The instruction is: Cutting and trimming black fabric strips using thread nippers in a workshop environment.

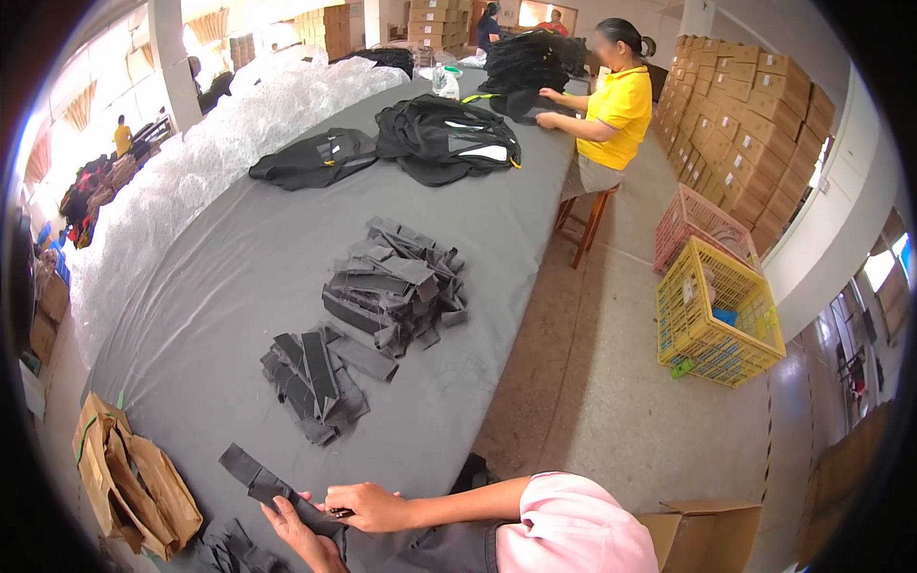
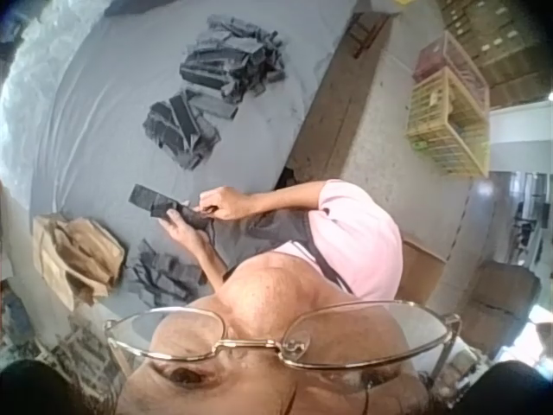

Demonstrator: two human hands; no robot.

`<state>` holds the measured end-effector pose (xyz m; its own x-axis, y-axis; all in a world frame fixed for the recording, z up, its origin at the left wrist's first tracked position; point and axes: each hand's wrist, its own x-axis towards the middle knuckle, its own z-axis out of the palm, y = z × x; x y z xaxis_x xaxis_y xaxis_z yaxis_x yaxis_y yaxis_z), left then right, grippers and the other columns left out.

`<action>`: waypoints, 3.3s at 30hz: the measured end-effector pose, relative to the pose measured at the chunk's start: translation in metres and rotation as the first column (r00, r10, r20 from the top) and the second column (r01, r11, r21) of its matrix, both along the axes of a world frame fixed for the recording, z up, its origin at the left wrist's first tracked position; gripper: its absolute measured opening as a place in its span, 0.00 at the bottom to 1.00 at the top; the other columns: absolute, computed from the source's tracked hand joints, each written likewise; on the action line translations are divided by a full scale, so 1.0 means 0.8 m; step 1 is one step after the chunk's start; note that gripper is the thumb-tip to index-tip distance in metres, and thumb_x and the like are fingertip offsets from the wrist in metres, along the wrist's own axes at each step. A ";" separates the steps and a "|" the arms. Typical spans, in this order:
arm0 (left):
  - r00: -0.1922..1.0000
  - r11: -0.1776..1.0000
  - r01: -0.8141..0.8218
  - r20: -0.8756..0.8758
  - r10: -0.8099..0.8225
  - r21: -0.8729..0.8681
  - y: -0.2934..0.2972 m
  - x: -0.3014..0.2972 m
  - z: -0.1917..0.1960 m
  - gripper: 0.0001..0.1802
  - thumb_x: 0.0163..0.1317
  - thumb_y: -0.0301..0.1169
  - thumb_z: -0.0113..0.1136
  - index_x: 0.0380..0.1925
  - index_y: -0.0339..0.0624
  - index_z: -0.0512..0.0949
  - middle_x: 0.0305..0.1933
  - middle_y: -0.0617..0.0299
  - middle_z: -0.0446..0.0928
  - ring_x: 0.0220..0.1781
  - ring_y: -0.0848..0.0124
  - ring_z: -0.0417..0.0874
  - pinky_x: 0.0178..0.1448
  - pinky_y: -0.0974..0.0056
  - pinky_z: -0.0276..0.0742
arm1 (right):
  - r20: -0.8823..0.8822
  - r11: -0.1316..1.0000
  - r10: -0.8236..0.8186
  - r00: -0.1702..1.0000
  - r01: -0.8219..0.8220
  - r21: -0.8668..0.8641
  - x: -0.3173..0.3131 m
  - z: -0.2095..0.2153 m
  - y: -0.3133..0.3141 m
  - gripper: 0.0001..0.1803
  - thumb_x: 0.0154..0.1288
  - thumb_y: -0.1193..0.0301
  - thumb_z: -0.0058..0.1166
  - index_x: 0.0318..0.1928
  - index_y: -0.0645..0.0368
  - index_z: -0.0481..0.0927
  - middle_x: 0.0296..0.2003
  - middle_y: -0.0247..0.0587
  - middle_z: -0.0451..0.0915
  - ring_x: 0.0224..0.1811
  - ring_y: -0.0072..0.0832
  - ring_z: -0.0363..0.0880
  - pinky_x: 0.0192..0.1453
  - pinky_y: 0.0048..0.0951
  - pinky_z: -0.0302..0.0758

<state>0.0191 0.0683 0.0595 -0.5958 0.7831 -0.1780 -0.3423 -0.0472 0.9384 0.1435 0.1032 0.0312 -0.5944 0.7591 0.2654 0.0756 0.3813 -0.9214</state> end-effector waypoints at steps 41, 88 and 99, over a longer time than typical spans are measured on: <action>0.938 0.995 0.082 0.343 -0.059 -0.053 -0.003 -0.037 -0.011 0.19 0.66 0.45 0.51 0.50 0.47 0.62 0.30 0.56 0.77 0.21 0.70 0.80 0.22 0.69 0.76 | 0.161 0.906 -0.018 0.987 -0.052 0.420 0.016 0.007 0.019 0.18 0.43 0.75 0.65 0.39 0.57 0.78 0.27 0.35 0.75 0.22 0.30 0.73 0.26 0.28 0.69; 0.848 0.972 0.224 0.477 -0.231 0.072 -0.013 -0.030 -0.016 0.17 0.69 0.43 0.46 0.50 0.48 0.63 0.40 0.55 0.76 0.39 0.68 0.80 0.43 0.63 0.78 | 0.360 0.858 0.111 0.926 -0.272 0.436 -0.002 0.032 0.021 0.13 0.42 0.73 0.64 0.31 0.58 0.75 0.29 0.36 0.71 0.20 0.30 0.71 0.24 0.29 0.68; 0.769 0.964 0.259 0.591 -0.241 0.057 -0.015 -0.031 -0.020 0.19 0.68 0.45 0.46 0.52 0.49 0.61 0.40 0.54 0.76 0.43 0.67 0.79 0.45 0.61 0.78 | 0.435 0.877 0.084 0.897 -0.273 0.395 0.014 0.038 0.015 0.15 0.41 0.78 0.65 0.33 0.59 0.77 0.26 0.37 0.71 0.24 0.32 0.73 0.43 0.34 0.78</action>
<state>-0.0056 0.0562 0.0435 -0.1520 0.8797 -0.4507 -0.8236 0.1394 0.5498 0.1546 0.1149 0.0612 -0.8330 0.4905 0.2561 0.2846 0.7766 -0.5620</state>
